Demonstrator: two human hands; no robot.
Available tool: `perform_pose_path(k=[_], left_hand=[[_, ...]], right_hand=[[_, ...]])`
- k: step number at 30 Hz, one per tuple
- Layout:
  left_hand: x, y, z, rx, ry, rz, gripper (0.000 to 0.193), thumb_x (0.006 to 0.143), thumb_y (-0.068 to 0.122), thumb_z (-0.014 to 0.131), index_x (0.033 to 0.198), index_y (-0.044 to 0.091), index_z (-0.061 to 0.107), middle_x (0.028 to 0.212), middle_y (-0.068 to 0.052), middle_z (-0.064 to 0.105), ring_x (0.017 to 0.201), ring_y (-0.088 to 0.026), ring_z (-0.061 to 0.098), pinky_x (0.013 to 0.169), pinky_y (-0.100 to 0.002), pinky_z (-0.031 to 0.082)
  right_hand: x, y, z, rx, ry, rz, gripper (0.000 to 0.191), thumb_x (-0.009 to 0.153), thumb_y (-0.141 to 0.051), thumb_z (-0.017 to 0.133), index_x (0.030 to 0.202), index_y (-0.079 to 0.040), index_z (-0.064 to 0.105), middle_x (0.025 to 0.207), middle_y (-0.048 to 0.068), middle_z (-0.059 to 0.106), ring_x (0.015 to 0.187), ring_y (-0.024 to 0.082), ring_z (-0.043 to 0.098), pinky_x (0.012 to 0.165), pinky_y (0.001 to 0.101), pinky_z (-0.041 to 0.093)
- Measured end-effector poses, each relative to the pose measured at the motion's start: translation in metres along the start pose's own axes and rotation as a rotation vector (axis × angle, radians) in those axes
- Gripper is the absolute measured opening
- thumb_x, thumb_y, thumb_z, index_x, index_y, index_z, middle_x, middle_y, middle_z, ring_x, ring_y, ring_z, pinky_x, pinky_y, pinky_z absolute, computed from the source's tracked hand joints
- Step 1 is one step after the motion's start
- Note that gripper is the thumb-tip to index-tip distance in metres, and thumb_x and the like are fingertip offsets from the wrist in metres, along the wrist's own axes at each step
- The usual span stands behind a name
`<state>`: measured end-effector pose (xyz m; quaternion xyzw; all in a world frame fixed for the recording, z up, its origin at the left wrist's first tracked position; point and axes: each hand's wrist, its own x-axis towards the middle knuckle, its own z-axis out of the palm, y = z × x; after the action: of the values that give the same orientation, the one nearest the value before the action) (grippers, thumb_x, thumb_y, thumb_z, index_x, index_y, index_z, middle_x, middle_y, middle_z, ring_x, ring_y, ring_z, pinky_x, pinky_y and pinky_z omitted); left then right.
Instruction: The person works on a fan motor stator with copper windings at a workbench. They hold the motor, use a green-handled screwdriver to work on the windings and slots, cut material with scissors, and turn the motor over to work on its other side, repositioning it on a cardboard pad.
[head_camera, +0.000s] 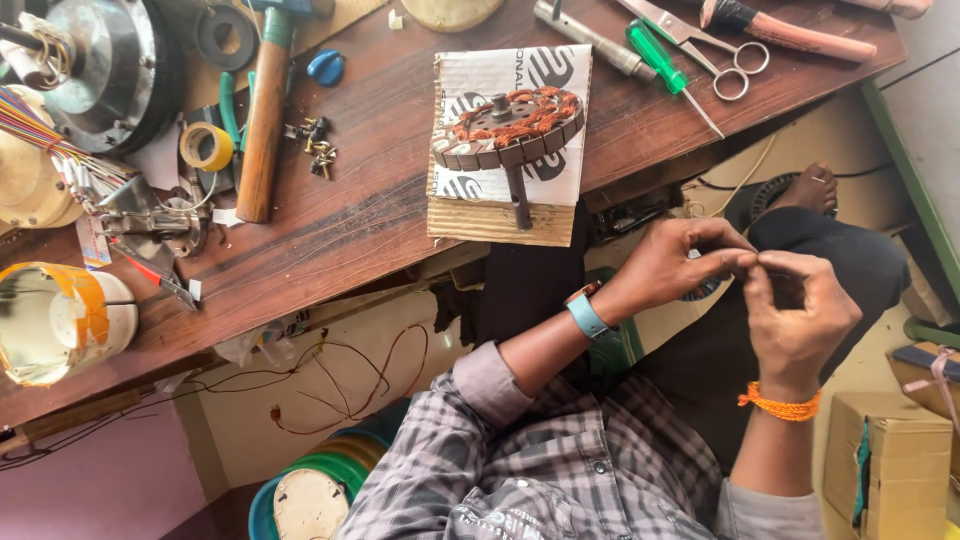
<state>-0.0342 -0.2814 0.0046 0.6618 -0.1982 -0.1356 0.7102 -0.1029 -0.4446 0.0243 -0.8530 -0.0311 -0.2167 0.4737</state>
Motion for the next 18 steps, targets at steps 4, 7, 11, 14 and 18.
perform_pose_path(k=[4, 7, 11, 14, 18], left_hand=[[0.000, -0.014, 0.005, -0.321, -0.077, -0.247, 0.024, 0.101, 0.025, 0.071, 0.111, 0.004, 0.074, 0.093, -0.001, 0.073, 0.082, -0.005, 0.065, 0.059, -0.023, 0.055], [-0.002, -0.021, 0.009, -0.377, -0.070, -0.276, 0.027, 0.100, 0.027, 0.071, 0.114, 0.004, 0.072, 0.096, -0.001, 0.072, 0.085, -0.006, 0.066, 0.062, -0.023, 0.058], [-0.004, -0.023, 0.010, -0.363, -0.026, -0.294, 0.026, 0.100, 0.026, 0.069, 0.111, 0.003, 0.070, 0.096, -0.002, 0.072, 0.088, -0.007, 0.068, 0.062, -0.024, 0.060], [-0.004, -0.017, 0.006, -0.294, 0.025, -0.250, 0.022, 0.102, 0.024, 0.067, 0.108, 0.003, 0.069, 0.096, -0.001, 0.071, 0.088, -0.007, 0.067, 0.061, -0.024, 0.059], [-0.003, -0.007, 0.000, -0.081, 0.098, -0.137, 0.016, 0.100, 0.016, 0.066, 0.104, 0.001, 0.065, 0.093, -0.005, 0.072, 0.087, -0.009, 0.071, 0.065, -0.027, 0.057]], right_hand=[[0.007, 0.005, -0.014, -0.062, -0.089, -0.175, 0.016, 0.107, 0.003, 0.081, 0.107, 0.001, 0.065, 0.105, 0.015, 0.073, 0.099, 0.025, 0.074, 0.089, 0.0294, 0.058], [0.011, 0.005, -0.019, -0.086, -0.136, -0.182, 0.017, 0.104, 0.004, 0.081, 0.104, 0.000, 0.065, 0.105, 0.014, 0.073, 0.097, 0.025, 0.074, 0.087, 0.0287, 0.058], [0.016, 0.000, -0.018, -0.079, -0.148, -0.178, 0.016, 0.105, 0.003, 0.082, 0.105, 0.000, 0.066, 0.104, 0.013, 0.074, 0.096, 0.024, 0.075, 0.086, 0.0275, 0.058], [0.018, -0.009, -0.012, -0.062, -0.137, -0.110, 0.013, 0.107, 0.001, 0.081, 0.109, 0.001, 0.069, 0.103, 0.013, 0.074, 0.093, 0.021, 0.074, 0.085, 0.0263, 0.057], [0.020, -0.021, 0.000, 0.134, -0.121, 0.183, 0.013, 0.108, -0.005, 0.079, 0.112, 0.003, 0.070, 0.098, 0.010, 0.074, 0.087, 0.014, 0.071, 0.081, 0.0237, 0.056]])
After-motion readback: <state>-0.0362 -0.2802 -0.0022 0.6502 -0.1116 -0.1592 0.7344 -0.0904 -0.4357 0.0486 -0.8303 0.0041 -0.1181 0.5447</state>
